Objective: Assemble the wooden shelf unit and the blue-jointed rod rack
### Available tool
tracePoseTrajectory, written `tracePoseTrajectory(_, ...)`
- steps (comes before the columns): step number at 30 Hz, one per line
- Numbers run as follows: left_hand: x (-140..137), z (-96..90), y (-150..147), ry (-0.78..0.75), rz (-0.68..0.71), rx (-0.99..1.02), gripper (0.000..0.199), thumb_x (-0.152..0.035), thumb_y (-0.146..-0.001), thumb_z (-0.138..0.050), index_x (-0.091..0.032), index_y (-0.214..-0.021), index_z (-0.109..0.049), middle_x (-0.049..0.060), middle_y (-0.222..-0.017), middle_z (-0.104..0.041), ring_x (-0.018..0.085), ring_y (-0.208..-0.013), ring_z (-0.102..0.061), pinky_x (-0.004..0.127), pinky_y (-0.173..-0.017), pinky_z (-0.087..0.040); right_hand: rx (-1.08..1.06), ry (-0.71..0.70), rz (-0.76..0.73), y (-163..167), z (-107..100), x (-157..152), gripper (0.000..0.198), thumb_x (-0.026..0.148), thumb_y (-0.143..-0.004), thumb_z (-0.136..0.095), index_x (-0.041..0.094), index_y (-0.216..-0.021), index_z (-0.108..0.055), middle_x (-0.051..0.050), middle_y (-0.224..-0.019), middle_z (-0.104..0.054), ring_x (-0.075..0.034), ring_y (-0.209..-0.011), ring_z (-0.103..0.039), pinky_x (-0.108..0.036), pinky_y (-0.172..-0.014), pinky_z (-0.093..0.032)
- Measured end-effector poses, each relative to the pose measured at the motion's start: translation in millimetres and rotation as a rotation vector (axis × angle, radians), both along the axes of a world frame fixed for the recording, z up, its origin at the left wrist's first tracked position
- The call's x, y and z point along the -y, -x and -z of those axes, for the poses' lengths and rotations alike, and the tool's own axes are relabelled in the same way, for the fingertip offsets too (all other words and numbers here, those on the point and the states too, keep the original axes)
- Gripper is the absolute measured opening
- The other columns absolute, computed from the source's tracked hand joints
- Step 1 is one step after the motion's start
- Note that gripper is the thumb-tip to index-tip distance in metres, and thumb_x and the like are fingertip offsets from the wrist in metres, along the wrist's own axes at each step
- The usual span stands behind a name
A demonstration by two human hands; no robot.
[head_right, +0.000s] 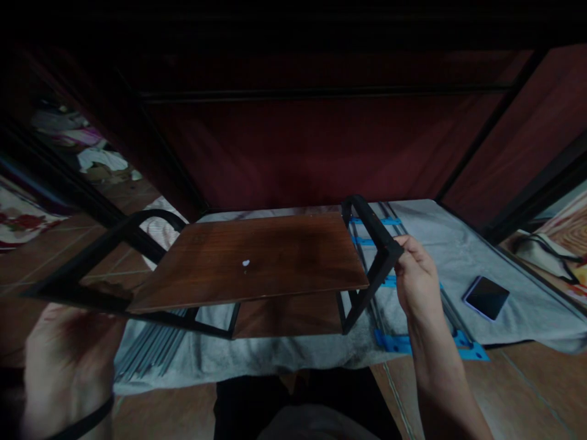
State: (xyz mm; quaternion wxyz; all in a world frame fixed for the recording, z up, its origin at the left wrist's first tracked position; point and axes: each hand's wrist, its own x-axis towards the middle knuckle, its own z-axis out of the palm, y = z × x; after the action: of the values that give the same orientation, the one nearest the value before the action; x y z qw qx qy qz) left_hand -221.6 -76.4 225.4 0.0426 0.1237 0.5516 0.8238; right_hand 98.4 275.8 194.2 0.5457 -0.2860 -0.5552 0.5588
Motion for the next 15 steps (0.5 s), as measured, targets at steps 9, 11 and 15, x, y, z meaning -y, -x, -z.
tracePoseTrajectory(9,-6.5,13.2,-22.1,-0.092,-0.041,-0.037,0.013,-0.019,-0.067,-0.074,-0.014,-0.067,-0.063,0.0,-0.068,-0.054,0.011,-0.063,-0.048,0.02,-0.048,-0.037,0.078,-0.025,-0.08,-12.1,2.9,30.1,0.019,0.036,-0.084,-0.07,0.021,-0.072,-0.065,0.005,-0.05,-0.044,-0.01,-0.049,-0.037,-0.025,-0.052,-0.033)
tracePoseTrajectory(11,-3.9,16.6,-24.2,-0.098,-0.047,-0.025,0.019,-0.021,-0.068,-0.076,-0.014,-0.065,-0.058,-0.002,-0.064,-0.05,0.008,-0.057,-0.043,0.02,-0.046,-0.033,0.104,-0.033,-0.105,-15.4,5.6,33.4,0.021,0.039,-0.087,-0.068,0.022,-0.075,-0.067,0.005,-0.048,-0.042,-0.012,-0.05,-0.041,-0.026,-0.055,-0.036)
tracePoseTrajectory(15,1.7,20.2,-32.9,-0.048,-0.069,-0.046,0.012,-0.014,-0.062,-0.072,-0.015,-0.069,-0.063,-0.002,-0.063,-0.054,0.008,-0.054,-0.043,0.02,-0.046,-0.03,0.118,-0.012,-0.084,-24.3,14.9,36.1,0.021,0.043,-0.088,-0.067,0.023,-0.081,-0.07,0.004,-0.05,-0.046,-0.015,-0.056,-0.047,-0.029,-0.059,-0.038)
